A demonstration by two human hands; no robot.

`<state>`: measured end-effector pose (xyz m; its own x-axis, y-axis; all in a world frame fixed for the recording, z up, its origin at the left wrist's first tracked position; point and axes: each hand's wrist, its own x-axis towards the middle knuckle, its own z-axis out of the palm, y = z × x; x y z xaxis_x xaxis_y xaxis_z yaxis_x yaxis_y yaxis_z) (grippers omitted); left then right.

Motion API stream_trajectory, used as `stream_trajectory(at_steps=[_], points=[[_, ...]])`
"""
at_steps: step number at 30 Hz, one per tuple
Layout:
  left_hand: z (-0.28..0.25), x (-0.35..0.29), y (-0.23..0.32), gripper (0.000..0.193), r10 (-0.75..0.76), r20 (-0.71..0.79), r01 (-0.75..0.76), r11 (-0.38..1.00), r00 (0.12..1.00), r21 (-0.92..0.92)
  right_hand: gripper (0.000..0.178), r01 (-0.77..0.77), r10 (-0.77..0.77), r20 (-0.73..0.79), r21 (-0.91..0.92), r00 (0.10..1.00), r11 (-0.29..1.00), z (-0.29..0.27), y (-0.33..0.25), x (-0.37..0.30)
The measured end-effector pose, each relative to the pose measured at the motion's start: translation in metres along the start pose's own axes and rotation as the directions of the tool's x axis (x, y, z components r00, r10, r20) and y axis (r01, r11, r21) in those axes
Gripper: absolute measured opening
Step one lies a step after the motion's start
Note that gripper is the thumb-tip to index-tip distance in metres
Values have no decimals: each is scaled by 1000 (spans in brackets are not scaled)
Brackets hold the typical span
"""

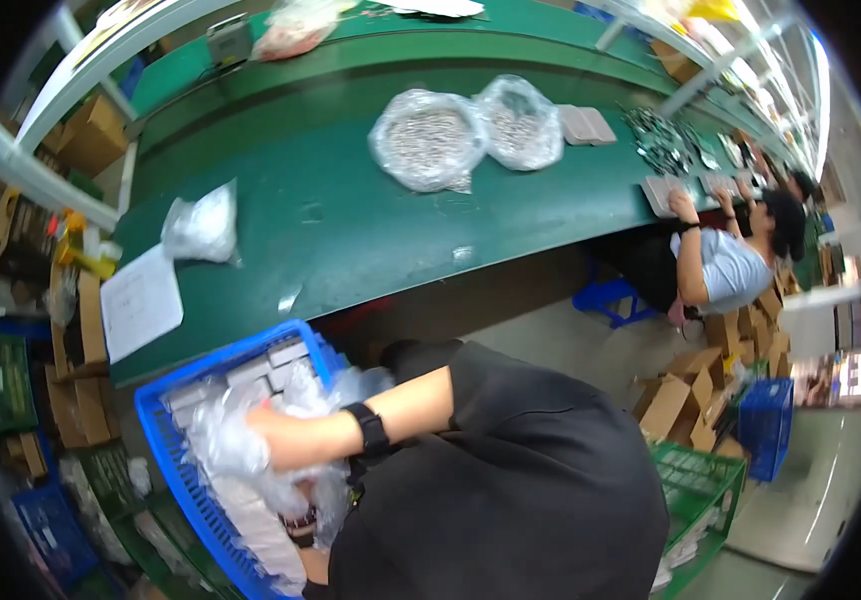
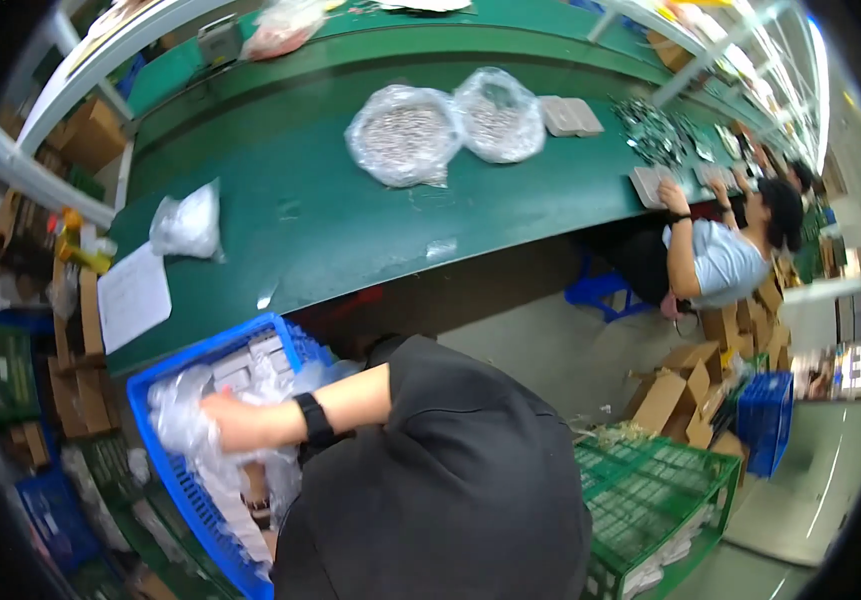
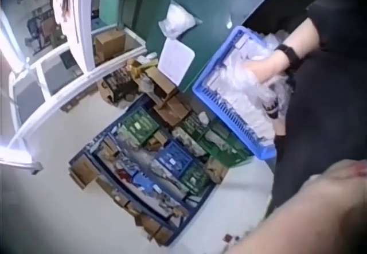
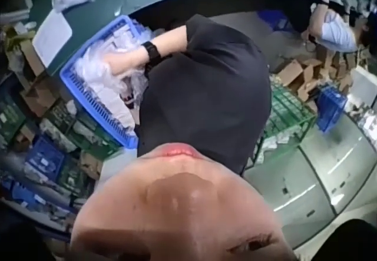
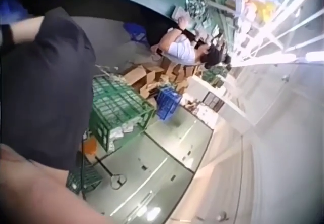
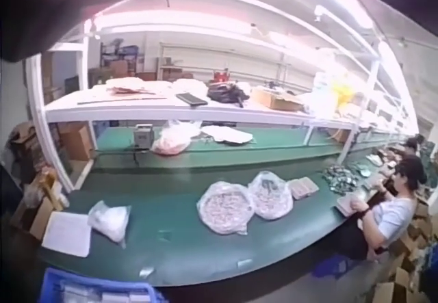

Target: The person places white plastic housings onto a table, inserts small white components into them, and then packs the housings into plastic bags before placing them into a blue bin.

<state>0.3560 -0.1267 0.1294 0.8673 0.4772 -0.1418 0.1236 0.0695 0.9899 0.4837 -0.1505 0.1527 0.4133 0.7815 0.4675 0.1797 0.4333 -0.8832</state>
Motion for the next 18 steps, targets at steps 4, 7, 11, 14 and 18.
stream_trajectory(at_steps=[4,7,11,14,18], points=[[-26,21,-38,47,9,90,17,961,996,-277,10,207,-198,73,-150,977,967,3,6,43],[-65,9,-78,49,95,-95,-127,890,991,-438,13,-291,245,192,268,950,919,53,35,33],[-114,-46,-99,45,-31,-468,-294,742,883,-603,25,133,-7,547,-192,837,972,135,47,35],[-136,-78,-86,37,-230,-603,-439,499,764,-747,33,547,-211,738,-247,641,799,181,44,20],[-181,-107,-83,27,-432,-683,-656,237,589,-716,44,478,-139,861,-131,489,868,220,71,33]])
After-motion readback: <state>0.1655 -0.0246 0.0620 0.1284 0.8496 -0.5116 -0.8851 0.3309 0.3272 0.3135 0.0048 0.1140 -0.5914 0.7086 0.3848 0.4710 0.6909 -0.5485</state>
